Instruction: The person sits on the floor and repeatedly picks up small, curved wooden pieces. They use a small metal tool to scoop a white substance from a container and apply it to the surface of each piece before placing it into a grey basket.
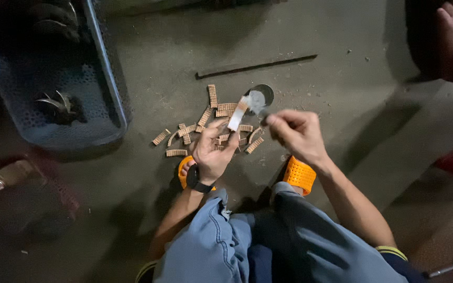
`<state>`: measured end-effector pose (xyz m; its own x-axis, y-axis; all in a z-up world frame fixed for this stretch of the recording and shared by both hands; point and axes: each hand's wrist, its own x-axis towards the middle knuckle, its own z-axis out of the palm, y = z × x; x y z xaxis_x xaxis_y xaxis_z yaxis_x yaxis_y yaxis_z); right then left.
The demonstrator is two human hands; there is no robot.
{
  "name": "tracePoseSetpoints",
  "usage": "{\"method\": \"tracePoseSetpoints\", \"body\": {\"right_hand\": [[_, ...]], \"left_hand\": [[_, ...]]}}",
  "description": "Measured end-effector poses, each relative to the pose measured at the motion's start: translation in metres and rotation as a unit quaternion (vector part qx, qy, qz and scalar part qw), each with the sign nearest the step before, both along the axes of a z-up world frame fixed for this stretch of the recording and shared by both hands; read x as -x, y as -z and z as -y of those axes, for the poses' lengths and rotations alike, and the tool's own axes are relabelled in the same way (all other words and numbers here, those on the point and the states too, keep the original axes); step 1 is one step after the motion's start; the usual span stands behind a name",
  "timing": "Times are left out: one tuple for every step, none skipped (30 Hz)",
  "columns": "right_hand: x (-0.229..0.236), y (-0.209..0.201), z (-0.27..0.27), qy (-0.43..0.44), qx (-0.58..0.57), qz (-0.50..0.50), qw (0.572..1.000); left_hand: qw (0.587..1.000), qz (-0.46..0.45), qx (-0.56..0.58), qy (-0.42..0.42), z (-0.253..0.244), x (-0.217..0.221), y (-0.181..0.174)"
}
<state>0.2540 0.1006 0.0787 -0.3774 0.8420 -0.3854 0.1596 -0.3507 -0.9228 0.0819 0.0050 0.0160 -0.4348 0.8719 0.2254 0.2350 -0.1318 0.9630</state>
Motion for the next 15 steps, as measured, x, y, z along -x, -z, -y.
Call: {"method": "tracePoseSetpoints", "body": {"right_hand": [[0.003,0.000,0.002,0.000,0.000,0.001,1.000],[0.005,0.001,0.003,-0.025,0.028,0.004,0.999],[0.008,0.001,0.005,-0.049,0.057,0.008,0.997],[0.007,0.002,0.002,-0.047,0.057,0.009,0.997],[0.006,0.003,-0.001,-0.059,0.049,0.023,0.997],[0.005,0.003,-0.004,-0.070,0.040,0.038,0.996],[0.002,0.001,-0.007,-0.070,0.041,0.038,0.996],[0.000,-0.001,-0.011,-0.077,-0.018,0.087,0.993],[-0.003,-0.003,-0.015,-0.082,-0.076,0.136,0.984],[-0.004,-0.001,-0.012,-0.082,-0.076,0.137,0.984],[-0.005,0.002,-0.010,-0.071,-0.144,0.156,0.975],[-0.006,0.005,-0.008,-0.060,-0.211,0.175,0.960],[-0.010,0.013,0.001,-0.060,-0.212,0.175,0.960],[-0.013,0.021,0.010,-0.078,-0.224,0.160,0.958],[-0.017,0.029,0.019,-0.096,-0.235,0.146,0.956]], "left_hand": [[1.000,0.001,0.000,0.000,-0.004,0.000,-0.007],[1.000,-0.025,0.004,-0.015,-0.008,-0.001,-0.013],[0.998,-0.051,0.009,-0.028,-0.012,-0.002,-0.020],[0.998,-0.050,0.009,-0.027,-0.010,-0.003,-0.017],[0.999,-0.043,-0.002,-0.032,-0.009,-0.003,-0.014],[0.999,-0.036,-0.013,-0.036,-0.008,-0.003,-0.012],[0.999,-0.036,-0.012,-0.036,-0.007,-0.002,-0.011],[0.998,-0.054,0.003,-0.042,-0.005,-0.001,-0.010],[0.996,-0.070,0.018,-0.046,-0.003,0.000,-0.009],[0.996,-0.070,0.017,-0.046,-0.003,0.000,-0.008],[0.994,-0.093,0.019,-0.051,-0.003,0.001,-0.007],[0.991,-0.116,0.022,-0.055,-0.003,0.001,-0.007],[0.991,-0.116,0.021,-0.056,-0.005,0.001,-0.010],[0.992,-0.113,0.003,-0.053,-0.007,0.001,-0.013],[0.993,-0.109,-0.015,-0.049,-0.009,0.001,-0.016]]}}
